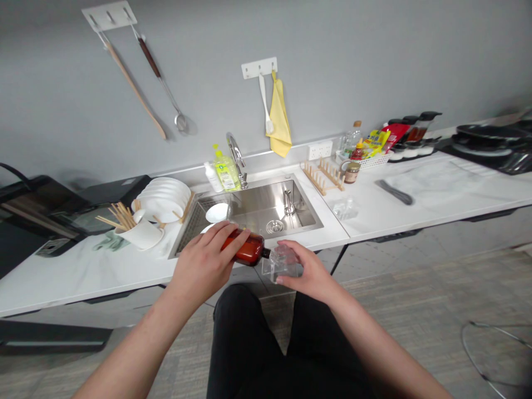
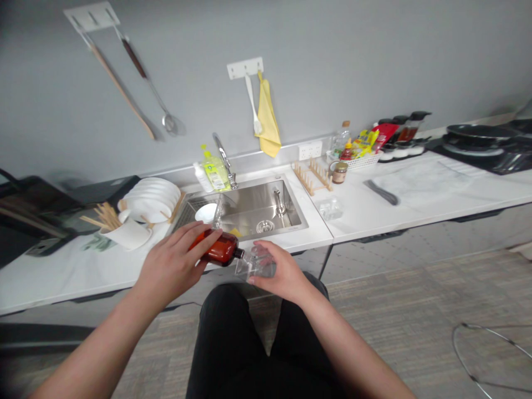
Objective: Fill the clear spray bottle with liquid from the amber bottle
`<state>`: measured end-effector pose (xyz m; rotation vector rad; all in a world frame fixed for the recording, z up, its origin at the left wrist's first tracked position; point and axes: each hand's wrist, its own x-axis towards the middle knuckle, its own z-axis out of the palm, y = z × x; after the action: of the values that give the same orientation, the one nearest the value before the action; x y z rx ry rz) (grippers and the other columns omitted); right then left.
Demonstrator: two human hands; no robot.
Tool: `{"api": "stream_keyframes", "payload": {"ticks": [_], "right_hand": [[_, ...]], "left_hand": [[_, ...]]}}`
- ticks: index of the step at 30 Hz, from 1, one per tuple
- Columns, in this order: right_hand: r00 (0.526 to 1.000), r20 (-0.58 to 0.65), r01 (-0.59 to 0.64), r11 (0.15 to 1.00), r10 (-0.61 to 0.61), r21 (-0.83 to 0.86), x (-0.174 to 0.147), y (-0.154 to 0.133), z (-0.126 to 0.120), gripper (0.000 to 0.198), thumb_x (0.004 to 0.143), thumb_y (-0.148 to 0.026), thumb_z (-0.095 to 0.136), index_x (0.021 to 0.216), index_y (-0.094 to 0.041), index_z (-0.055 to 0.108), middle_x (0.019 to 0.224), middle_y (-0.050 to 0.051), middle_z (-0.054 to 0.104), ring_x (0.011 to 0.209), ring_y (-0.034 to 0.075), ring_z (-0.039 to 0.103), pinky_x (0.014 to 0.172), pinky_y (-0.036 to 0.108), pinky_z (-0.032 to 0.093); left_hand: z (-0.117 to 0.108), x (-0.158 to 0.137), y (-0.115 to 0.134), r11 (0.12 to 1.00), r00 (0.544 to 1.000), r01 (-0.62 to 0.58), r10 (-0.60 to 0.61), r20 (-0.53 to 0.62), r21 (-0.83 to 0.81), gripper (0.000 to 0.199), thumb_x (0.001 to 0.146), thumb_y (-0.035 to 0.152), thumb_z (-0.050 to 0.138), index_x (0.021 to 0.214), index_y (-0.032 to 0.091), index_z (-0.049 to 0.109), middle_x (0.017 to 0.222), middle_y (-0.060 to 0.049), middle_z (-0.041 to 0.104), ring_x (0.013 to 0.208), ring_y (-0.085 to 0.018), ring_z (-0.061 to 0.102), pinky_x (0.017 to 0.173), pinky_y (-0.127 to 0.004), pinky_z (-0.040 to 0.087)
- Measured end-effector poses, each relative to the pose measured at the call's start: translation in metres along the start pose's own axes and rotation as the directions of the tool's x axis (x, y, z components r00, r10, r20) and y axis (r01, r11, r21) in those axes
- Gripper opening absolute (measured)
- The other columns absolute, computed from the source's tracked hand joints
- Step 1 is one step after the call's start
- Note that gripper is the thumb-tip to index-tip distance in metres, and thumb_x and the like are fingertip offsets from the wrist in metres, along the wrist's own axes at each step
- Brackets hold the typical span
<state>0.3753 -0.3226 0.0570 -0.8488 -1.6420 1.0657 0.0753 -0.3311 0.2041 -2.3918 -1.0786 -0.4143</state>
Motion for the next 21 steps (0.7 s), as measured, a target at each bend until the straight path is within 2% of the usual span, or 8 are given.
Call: {"api": "stream_keyframes", "payload": {"ticks": [5, 12, 21], "right_hand": [[1.000, 0.001, 0.003, 1.000, -0.003, -0.009, -0.0009, -0.0011, -0.0007, 0.087, 0.085, -0.035, 0.104, 0.162, -0.033, 0.062, 0.155, 0.013, 0.077, 0.138, 0.036, 0.079, 0.111, 0.054, 0.070], [1.000, 0.004, -0.012, 1.000, 0.012, 0.007, -0.0019, 0.0003, -0.0009, 0.088, 0.085, -0.036, 0.104, 0.162, -0.034, 0.063, 0.156, 0.013, 0.076, 0.139, 0.036, 0.079, 0.112, 0.054, 0.070], [1.000, -0.005, -0.025, 1.000, 0.025, 0.000, -0.0033, 0.0015, -0.0005, 0.090, 0.083, -0.036, 0.105, 0.163, -0.033, 0.063, 0.158, 0.014, 0.075, 0.138, 0.036, 0.079, 0.114, 0.055, 0.069]], "left_hand": [[-0.0015, -0.0008, 0.0009, 1.000, 1.000, 0.006, -0.006, 0.009, -0.002, 0.071, 0.097, 0.009, 0.072, 0.165, 0.029, 0.068, 0.153, -0.019, 0.076, 0.147, -0.042, 0.072, 0.107, -0.059, 0.070], [-0.0020, 0.0003, 0.0017, 0.998, 1.000, -0.028, 0.028, 0.004, 0.064, 0.062, 0.099, 0.010, 0.071, 0.160, 0.022, 0.068, 0.152, -0.019, 0.077, 0.145, -0.042, 0.073, 0.101, -0.056, 0.072], [-0.0039, -0.0003, 0.0027, 1.000, 1.000, -0.005, 0.005, 0.006, 0.018, 0.068, 0.099, 0.009, 0.071, 0.163, 0.029, 0.067, 0.154, -0.017, 0.076, 0.148, -0.041, 0.071, 0.106, -0.056, 0.069]]}}
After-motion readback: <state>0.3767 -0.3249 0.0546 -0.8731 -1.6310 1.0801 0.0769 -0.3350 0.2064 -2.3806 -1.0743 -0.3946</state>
